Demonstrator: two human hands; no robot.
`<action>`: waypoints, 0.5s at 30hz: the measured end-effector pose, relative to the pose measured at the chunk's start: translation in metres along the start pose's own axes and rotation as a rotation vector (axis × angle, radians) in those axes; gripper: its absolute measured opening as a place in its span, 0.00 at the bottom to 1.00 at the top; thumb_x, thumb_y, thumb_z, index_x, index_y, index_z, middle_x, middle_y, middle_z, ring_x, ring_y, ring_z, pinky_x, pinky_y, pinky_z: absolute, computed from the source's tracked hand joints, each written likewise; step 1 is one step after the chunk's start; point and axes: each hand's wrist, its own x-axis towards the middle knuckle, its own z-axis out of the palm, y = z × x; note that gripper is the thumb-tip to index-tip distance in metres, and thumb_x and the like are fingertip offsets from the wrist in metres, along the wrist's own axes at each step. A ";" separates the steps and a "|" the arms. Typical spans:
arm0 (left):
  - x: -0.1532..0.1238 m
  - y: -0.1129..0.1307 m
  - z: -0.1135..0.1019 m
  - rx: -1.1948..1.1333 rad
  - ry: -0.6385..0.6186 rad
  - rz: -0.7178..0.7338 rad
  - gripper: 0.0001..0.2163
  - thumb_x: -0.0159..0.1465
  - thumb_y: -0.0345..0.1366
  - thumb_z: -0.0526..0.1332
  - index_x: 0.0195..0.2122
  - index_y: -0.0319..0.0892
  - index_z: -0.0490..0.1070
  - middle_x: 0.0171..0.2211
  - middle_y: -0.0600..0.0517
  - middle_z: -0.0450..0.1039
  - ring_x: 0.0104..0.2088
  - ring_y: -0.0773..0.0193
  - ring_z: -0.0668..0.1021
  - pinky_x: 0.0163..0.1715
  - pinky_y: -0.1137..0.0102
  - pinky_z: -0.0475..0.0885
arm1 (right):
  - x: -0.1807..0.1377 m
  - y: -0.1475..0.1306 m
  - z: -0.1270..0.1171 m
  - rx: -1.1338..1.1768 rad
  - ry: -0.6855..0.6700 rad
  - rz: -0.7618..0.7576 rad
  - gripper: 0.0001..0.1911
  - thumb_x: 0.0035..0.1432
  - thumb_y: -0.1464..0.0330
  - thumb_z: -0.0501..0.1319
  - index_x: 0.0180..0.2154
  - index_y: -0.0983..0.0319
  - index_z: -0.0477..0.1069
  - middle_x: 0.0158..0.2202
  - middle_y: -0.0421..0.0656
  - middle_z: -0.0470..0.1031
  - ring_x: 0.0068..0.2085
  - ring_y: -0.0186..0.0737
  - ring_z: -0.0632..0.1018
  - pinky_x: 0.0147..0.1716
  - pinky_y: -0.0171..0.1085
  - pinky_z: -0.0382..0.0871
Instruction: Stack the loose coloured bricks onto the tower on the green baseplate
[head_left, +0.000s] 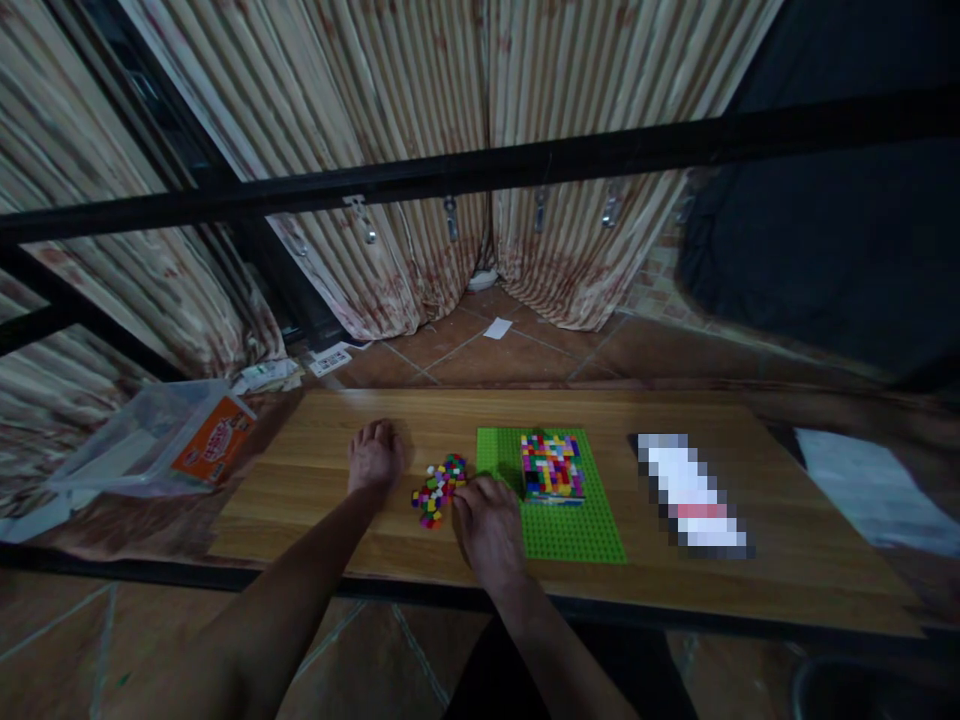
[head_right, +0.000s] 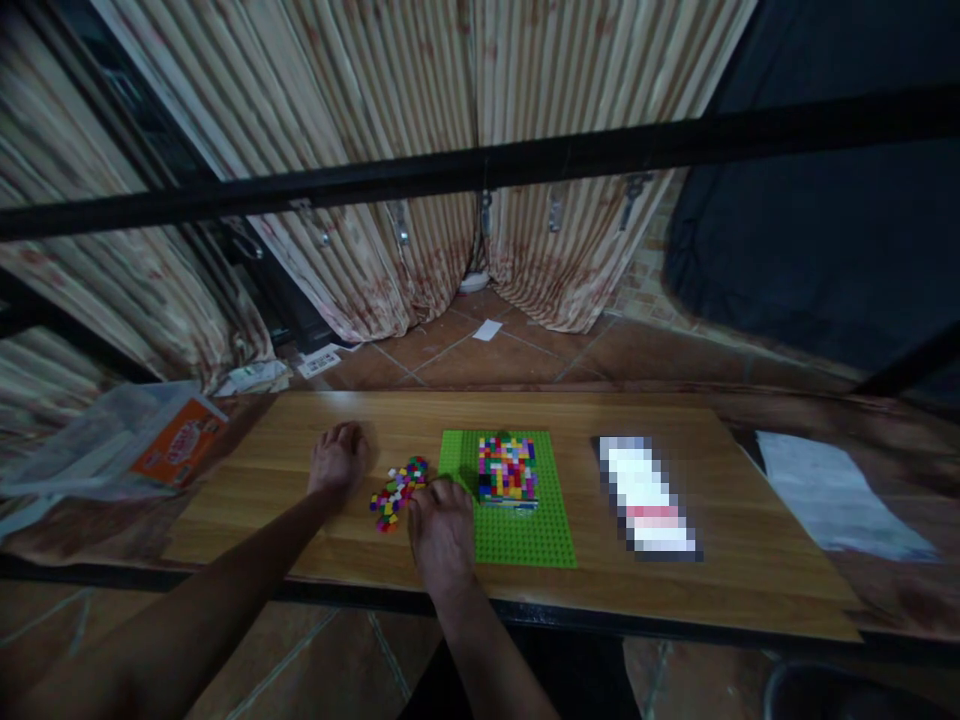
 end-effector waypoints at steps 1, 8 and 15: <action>0.000 0.000 0.000 0.002 0.001 0.001 0.18 0.65 0.37 0.50 0.54 0.40 0.69 0.55 0.42 0.70 0.55 0.51 0.70 0.56 0.57 0.63 | 0.000 0.000 -0.001 0.031 0.013 0.000 0.12 0.68 0.67 0.54 0.35 0.58 0.74 0.35 0.44 0.74 0.40 0.44 0.71 0.41 0.42 0.63; 0.002 -0.001 0.000 0.006 -0.003 0.006 0.19 0.66 0.39 0.49 0.54 0.40 0.68 0.56 0.42 0.70 0.55 0.50 0.69 0.56 0.57 0.63 | -0.009 -0.007 -0.012 0.280 0.157 0.018 0.15 0.70 0.67 0.49 0.38 0.58 0.73 0.37 0.44 0.77 0.40 0.41 0.76 0.41 0.40 0.69; 0.002 -0.001 -0.002 0.018 -0.015 0.002 0.19 0.66 0.40 0.48 0.54 0.39 0.68 0.56 0.43 0.69 0.55 0.50 0.69 0.56 0.56 0.63 | -0.045 0.001 -0.049 0.419 0.245 0.175 0.13 0.69 0.65 0.51 0.41 0.58 0.74 0.38 0.44 0.79 0.40 0.40 0.79 0.40 0.38 0.73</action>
